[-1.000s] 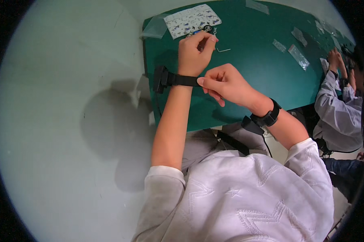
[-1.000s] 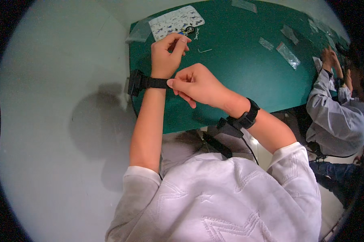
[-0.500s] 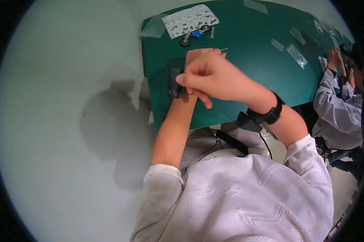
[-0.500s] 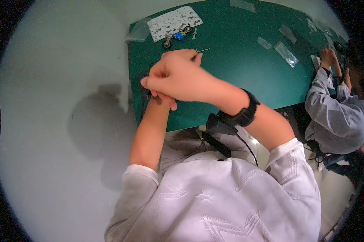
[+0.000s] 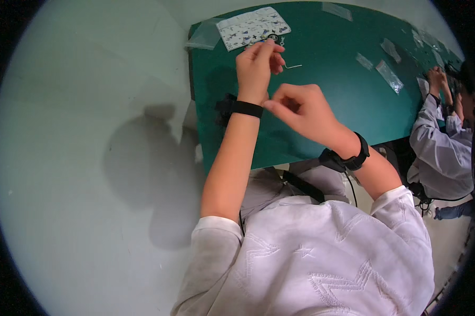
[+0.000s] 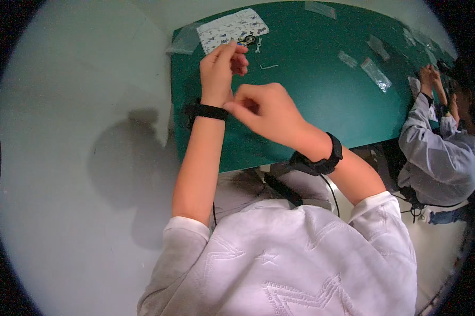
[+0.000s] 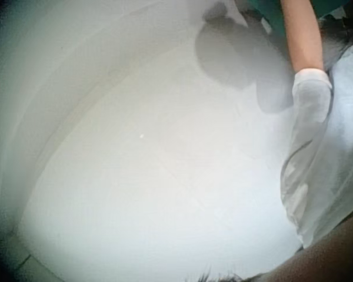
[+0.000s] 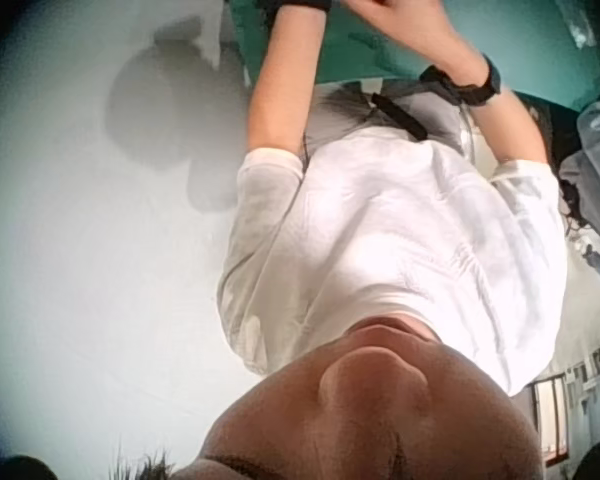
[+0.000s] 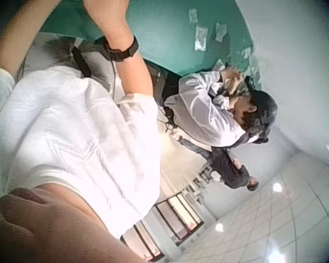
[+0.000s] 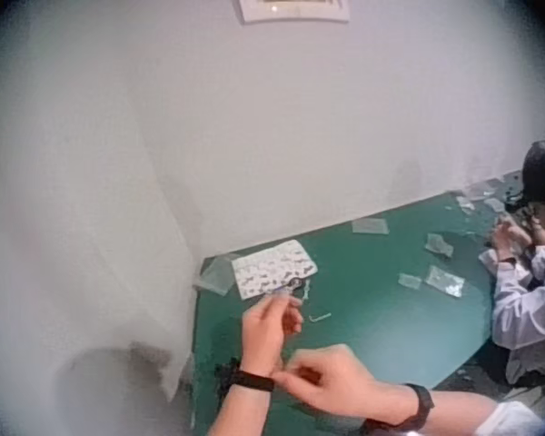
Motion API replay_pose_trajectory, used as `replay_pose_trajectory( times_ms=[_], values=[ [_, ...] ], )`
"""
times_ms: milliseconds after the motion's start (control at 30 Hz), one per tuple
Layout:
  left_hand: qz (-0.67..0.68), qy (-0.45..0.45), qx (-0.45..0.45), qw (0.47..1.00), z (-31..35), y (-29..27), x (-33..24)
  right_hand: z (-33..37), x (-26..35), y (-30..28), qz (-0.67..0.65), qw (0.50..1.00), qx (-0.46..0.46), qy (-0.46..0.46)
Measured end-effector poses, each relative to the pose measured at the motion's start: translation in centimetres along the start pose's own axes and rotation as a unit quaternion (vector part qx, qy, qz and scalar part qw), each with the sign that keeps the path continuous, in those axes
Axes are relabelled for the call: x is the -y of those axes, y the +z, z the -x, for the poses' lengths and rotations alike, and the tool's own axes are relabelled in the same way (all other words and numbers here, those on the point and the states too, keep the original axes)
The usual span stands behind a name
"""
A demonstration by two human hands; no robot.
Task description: Assembling a small toy motorcycle using various components and a small wrench.
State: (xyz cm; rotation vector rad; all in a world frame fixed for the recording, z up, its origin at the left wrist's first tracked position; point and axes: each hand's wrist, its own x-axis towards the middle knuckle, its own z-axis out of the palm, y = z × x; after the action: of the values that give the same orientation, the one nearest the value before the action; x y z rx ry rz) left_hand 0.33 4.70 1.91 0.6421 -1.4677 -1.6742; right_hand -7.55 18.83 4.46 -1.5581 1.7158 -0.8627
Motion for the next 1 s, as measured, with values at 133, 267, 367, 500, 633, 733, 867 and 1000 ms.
replay_pose_trajectory(
  times_ms=[133,267,367,500,633,733,867,1000],
  values=[
    [0.264,-0.071,0.009,0.962,0.0,0.3,-2.6,-1.8,-4.2,1.2,-0.171,0.978,0.006,-0.12],
    [0.539,-0.128,0.083,0.829,0.5,0.6,-4.6,-4.3,-3.6,3.3,-0.4,0.881,0.227,-0.107],
    [0.564,-0.112,0.112,0.81,0.0,0.0,-5.2,-5.0,-4.1,3.7,-0.443,0.871,0.193,-0.089],
    [0.443,-0.064,0.055,0.892,-0.4,-1.3,-4.3,-4.1,-3.7,3.5,-0.391,0.906,0.146,-0.072],
    [0.116,0.045,0.036,0.992,-0.5,-1.8,-4.2,-3.4,-2.7,3.5,-0.436,0.886,0.135,-0.079],
    [0.009,0.093,0.079,0.993,-0.5,-1.1,-4.8,-3.0,-1.6,3.3,-0.449,0.881,0.136,-0.064],
    [-0.198,0.18,0.074,0.961,-0.8,-1.8,-5.2,-2.5,0.0,3.5,-0.424,0.899,0.097,-0.057],
    [-0.237,0.194,0.079,0.949,-0.8,-2.1,-5.0,-1.6,0.7,4.0,-0.361,0.929,0.051,-0.062]
  ],
)
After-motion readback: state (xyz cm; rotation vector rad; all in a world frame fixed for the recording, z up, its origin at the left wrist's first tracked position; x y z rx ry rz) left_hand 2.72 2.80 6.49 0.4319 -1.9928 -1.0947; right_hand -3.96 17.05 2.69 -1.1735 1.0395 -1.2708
